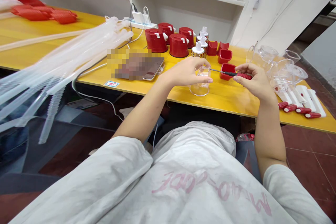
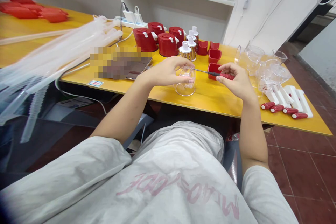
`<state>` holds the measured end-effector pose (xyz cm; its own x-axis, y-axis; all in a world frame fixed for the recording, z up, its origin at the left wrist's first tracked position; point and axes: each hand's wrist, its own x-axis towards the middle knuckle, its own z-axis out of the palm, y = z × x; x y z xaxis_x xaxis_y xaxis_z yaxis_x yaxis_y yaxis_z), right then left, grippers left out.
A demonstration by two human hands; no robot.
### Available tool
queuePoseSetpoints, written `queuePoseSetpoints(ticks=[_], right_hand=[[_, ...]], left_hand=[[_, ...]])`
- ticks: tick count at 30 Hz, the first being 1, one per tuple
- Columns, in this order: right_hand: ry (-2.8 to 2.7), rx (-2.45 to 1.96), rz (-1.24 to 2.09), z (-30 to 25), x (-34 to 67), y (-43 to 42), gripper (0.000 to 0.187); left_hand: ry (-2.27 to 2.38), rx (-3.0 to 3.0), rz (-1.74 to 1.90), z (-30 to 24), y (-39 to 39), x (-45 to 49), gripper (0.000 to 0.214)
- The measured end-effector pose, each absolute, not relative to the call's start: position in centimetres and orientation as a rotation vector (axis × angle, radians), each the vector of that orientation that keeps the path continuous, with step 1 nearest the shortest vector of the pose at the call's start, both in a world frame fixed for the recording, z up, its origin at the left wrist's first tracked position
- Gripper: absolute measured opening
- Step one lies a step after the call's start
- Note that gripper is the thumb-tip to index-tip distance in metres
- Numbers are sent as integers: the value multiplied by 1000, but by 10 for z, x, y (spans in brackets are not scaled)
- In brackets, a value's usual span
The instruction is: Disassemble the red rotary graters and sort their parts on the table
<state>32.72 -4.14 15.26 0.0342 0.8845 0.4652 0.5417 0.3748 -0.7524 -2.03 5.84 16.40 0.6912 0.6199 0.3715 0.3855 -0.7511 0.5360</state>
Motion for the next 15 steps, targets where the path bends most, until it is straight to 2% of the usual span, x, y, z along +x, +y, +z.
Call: queuePoseSetpoints(ticks=[15], right_hand=[[-1642,-1278,432,155,332,-43,38]], left_hand=[[785,2489,760,165,58,-21,72]])
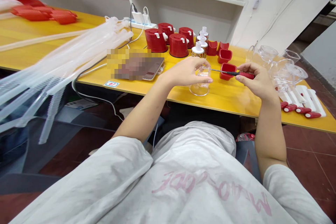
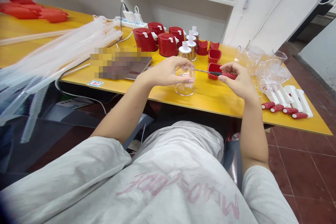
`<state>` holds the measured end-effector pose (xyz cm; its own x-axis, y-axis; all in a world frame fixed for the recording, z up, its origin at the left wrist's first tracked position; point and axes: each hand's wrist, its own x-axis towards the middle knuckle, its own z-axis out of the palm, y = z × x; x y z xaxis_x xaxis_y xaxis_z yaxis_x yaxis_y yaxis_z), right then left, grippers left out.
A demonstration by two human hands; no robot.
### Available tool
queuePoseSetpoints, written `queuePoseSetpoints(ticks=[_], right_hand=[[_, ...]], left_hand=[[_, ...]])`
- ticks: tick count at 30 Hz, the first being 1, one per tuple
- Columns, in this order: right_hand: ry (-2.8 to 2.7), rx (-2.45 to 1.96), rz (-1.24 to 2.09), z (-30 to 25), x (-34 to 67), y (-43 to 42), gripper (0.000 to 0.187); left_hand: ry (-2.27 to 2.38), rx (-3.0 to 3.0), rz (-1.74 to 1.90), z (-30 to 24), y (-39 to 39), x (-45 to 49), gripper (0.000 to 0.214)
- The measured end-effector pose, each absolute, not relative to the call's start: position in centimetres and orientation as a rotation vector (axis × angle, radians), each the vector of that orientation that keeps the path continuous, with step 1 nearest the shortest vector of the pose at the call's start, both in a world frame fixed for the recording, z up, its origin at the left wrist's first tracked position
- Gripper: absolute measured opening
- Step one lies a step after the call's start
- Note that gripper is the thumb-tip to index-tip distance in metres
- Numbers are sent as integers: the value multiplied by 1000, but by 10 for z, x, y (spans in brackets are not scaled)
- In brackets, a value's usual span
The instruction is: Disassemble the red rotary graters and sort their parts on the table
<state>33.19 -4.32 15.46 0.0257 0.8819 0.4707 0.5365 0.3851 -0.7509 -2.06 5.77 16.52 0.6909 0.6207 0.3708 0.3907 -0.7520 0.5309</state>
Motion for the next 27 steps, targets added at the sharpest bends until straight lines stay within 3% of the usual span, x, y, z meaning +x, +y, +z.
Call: queuePoseSetpoints(ticks=[17,27], right_hand=[[-1664,-1344,410,162,364,-56,34],[-1590,-1494,-29,156,376,-53,16]], left_hand=[[776,2476,757,165,58,-21,73],[789,2491,751,165,59,-20,71]])
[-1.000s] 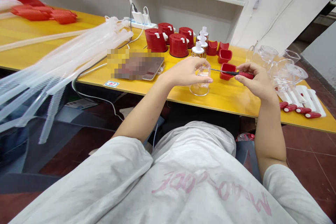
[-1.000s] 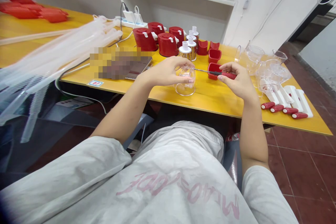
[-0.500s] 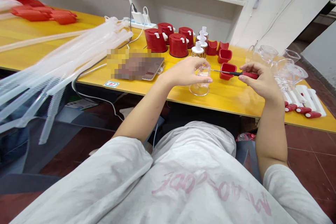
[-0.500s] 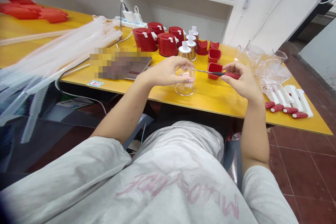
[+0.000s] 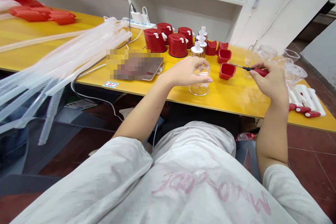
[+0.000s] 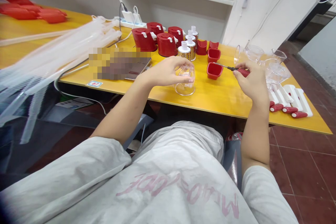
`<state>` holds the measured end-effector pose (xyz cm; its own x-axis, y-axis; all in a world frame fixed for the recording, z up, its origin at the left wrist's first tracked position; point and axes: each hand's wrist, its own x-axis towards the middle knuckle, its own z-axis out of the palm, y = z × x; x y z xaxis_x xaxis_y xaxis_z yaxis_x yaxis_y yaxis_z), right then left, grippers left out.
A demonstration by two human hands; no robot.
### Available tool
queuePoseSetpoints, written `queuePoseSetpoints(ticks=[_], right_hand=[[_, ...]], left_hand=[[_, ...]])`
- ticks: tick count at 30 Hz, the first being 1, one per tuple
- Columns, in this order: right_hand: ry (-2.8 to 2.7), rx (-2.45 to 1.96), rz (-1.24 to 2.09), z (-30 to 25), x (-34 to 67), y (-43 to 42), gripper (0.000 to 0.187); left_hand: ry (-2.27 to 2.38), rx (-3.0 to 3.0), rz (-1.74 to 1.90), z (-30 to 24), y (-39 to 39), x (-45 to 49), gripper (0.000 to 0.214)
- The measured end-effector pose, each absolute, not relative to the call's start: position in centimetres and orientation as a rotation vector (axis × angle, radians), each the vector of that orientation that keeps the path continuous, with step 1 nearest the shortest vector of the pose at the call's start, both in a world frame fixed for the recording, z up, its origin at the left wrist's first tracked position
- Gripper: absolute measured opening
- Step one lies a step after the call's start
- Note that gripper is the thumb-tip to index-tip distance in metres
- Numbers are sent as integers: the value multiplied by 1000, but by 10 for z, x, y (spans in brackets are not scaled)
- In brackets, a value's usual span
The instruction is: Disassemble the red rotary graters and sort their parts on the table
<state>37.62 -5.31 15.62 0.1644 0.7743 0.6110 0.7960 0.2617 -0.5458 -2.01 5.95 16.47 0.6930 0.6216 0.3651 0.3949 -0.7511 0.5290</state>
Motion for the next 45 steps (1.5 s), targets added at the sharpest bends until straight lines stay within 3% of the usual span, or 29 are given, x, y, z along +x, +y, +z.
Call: queuePoseSetpoints(ticks=[6,31,45], right_hand=[[-1665,-1618,-50,156,367,-54,7],[-1716,-1509,-227,173,356,-65,9],[-1711,-1594,-130,170,356,-59,8]], left_hand=[[797,2493,757,165,59,-19,73],[795,2505,767,163,59,-19,71],[783,2496,782,163,57,-19,68]])
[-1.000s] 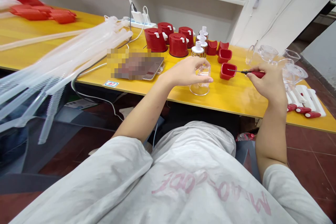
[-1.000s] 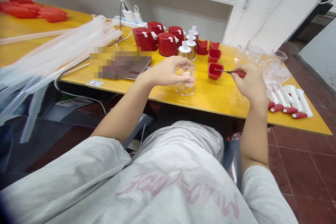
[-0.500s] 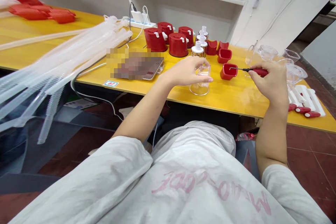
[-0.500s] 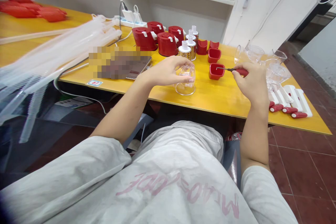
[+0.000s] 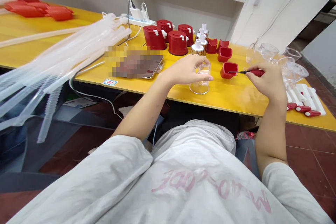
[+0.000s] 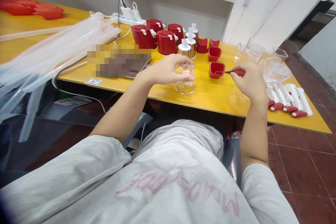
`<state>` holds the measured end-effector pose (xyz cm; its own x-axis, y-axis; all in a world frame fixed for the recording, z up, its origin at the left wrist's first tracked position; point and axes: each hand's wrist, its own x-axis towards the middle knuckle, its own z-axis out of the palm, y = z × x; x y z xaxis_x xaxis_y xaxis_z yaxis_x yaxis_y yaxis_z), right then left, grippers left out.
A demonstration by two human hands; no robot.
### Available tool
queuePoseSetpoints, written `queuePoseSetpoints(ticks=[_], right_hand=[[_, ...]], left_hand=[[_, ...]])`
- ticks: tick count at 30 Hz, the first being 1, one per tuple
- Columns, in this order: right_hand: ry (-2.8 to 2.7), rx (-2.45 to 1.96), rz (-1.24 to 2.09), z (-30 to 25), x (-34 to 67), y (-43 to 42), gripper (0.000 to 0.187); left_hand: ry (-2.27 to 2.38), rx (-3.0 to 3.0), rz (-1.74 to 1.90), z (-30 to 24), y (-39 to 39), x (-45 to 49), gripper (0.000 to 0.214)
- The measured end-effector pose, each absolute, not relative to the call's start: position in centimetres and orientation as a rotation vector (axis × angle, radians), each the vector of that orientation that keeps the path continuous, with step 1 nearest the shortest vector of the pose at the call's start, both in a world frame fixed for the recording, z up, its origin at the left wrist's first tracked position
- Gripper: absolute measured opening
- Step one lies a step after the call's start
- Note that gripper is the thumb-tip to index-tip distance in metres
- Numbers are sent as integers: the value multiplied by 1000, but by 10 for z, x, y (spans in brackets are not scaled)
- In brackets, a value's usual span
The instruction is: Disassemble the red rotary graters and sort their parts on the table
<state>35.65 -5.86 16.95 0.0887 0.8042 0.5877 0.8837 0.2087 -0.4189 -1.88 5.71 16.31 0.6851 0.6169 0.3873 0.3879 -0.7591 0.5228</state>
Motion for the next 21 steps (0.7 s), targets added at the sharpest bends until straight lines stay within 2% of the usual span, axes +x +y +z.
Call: queuePoseSetpoints(ticks=[6,11,17,21], right_hand=[[-1622,-1613,-146,180,356,-72,11],[-1623,-1577,-211,181,355,-73,7],[-1641,-1600,-123,164,357,-54,7],[-1592,-1571,-215,172,354,-61,4]], left_hand=[[779,2498,779,164,57,-19,67],[789,2495,773,165,57,-19,65],[794,2497,765,164,57,-20,69],[785,2505,770,166,55,-20,68]])
